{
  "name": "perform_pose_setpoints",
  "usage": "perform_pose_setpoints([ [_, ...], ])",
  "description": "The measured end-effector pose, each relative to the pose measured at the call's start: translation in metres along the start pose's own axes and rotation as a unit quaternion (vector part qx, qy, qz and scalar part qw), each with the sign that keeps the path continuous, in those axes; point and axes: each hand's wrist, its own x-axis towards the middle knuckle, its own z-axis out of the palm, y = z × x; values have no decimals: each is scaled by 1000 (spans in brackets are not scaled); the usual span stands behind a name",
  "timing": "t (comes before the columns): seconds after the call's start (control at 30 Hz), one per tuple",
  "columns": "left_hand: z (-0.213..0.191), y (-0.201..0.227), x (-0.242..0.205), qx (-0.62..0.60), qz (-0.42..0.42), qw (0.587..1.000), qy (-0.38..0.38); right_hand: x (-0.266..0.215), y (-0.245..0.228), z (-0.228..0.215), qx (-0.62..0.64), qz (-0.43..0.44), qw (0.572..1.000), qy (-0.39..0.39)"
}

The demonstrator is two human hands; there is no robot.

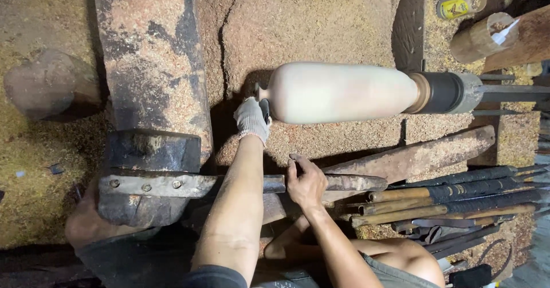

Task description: The person shapes a spinning wooden bottle-shaped blank mounted on a lathe, holding a chisel against the rotating wood to smooth and form its surface. They then sand the body by hand with an abrasive block and work the neck area near the chuck before the clip ends.

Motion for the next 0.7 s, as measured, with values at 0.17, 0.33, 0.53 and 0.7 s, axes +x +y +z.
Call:
perform_pose_setpoints([
  [0.17, 1, -4, 7, 67, 189, 980, 22, 0, 3, 3, 1, -11, 1000, 6],
  [0.33, 4, -16, 27, 126, 221, 966, 33, 0, -7, -3, 5, 0, 1000, 10],
  [0.53, -6, -9, -24, 113, 211, 970, 37, 0, 0, 2, 3, -4, 1000, 8],
  [0.7, -9, -14, -14, 150, 243, 958, 2, 0, 2, 5, 6, -17, 1000, 5],
])
